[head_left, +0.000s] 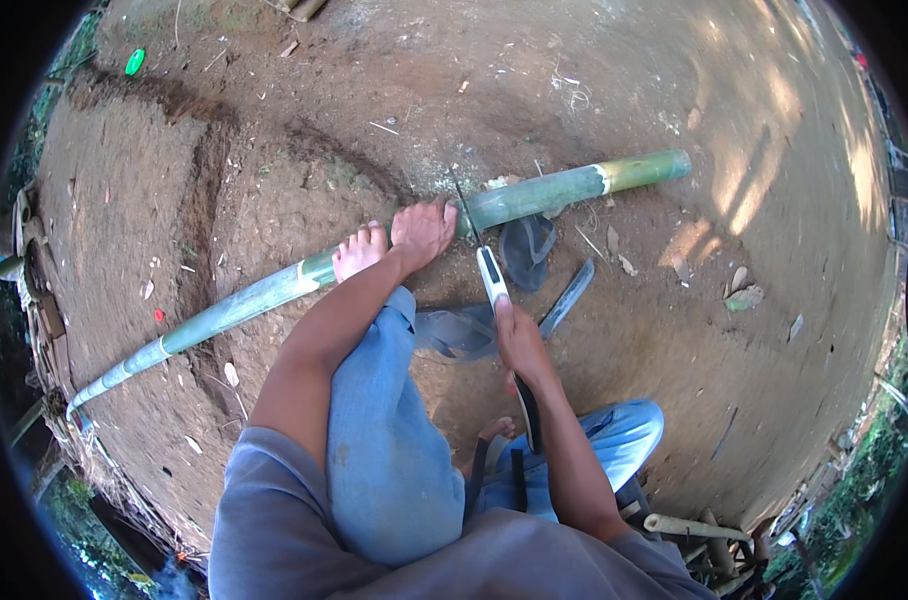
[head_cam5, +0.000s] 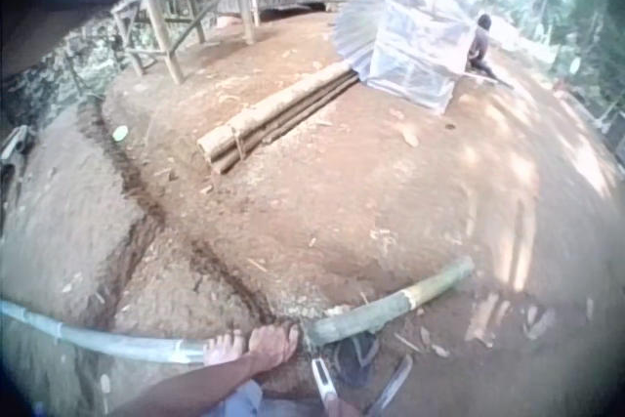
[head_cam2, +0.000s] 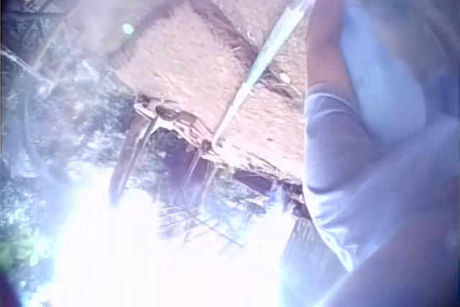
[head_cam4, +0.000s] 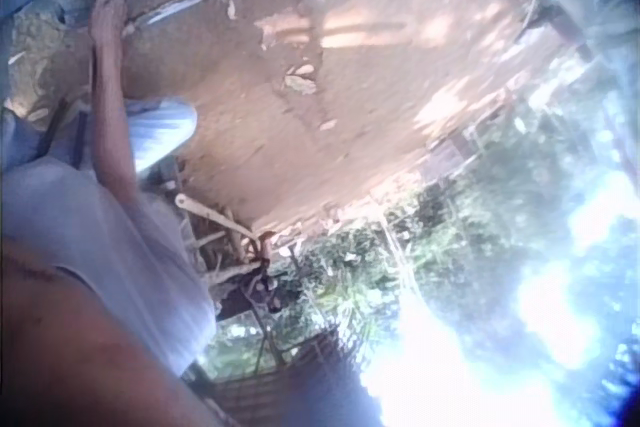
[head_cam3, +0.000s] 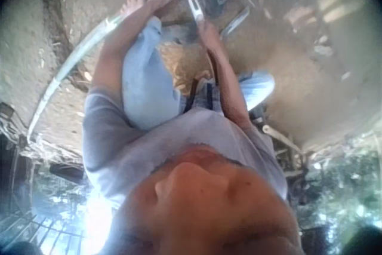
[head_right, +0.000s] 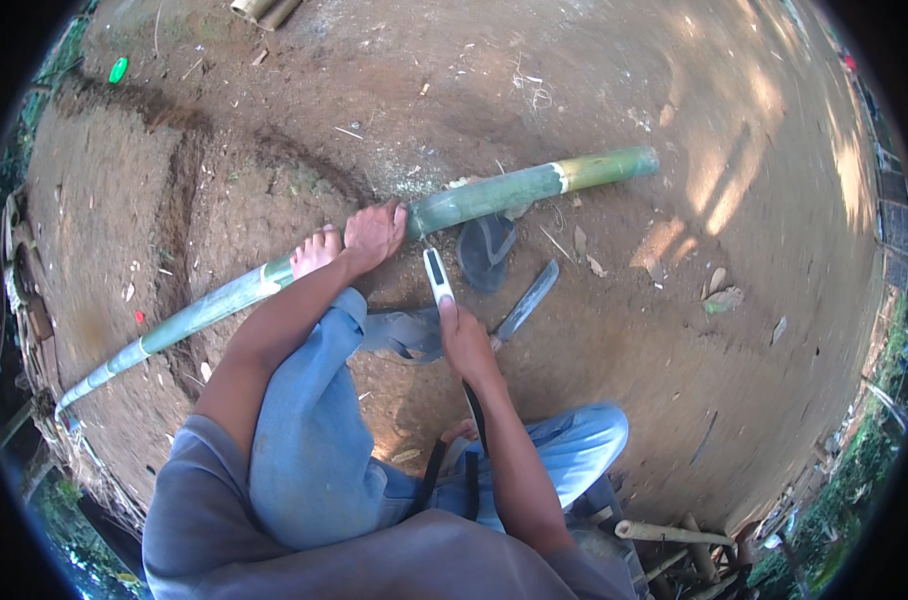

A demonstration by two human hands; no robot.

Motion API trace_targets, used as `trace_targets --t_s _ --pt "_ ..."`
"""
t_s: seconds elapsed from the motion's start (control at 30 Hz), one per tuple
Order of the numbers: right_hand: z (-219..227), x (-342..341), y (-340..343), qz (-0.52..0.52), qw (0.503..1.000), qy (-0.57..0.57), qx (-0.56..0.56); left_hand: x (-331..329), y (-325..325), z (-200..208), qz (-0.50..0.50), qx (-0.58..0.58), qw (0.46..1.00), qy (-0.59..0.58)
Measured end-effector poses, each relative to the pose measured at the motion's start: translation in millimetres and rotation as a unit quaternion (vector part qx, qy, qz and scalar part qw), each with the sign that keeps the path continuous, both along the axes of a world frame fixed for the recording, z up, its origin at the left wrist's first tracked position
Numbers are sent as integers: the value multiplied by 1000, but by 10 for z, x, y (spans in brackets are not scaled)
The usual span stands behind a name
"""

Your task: The person measures a long green bamboo pole with a tape measure and marks a cut line. They then use a hand saw to cut the bamboo pole at the marked point while sitting on the ground.

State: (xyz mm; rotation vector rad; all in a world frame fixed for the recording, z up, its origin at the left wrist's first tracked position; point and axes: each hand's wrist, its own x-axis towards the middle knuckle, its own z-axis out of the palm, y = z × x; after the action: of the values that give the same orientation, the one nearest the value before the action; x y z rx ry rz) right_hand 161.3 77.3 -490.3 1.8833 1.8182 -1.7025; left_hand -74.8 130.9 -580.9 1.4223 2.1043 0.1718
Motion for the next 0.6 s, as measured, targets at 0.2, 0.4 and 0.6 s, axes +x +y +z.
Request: trace_targets --t_s 0.2,0.4,0.6 --pt "-321 -66 -53 -26 998 38 35 -115 -162 14 -118 69 990 25" --pt "139 410 -494 8 999 34 10 -149 -87 139 -118 -53 991 21" --pt "-57 265 -274 17 999 23 43 -193 46 99 -120 -55 991 0"
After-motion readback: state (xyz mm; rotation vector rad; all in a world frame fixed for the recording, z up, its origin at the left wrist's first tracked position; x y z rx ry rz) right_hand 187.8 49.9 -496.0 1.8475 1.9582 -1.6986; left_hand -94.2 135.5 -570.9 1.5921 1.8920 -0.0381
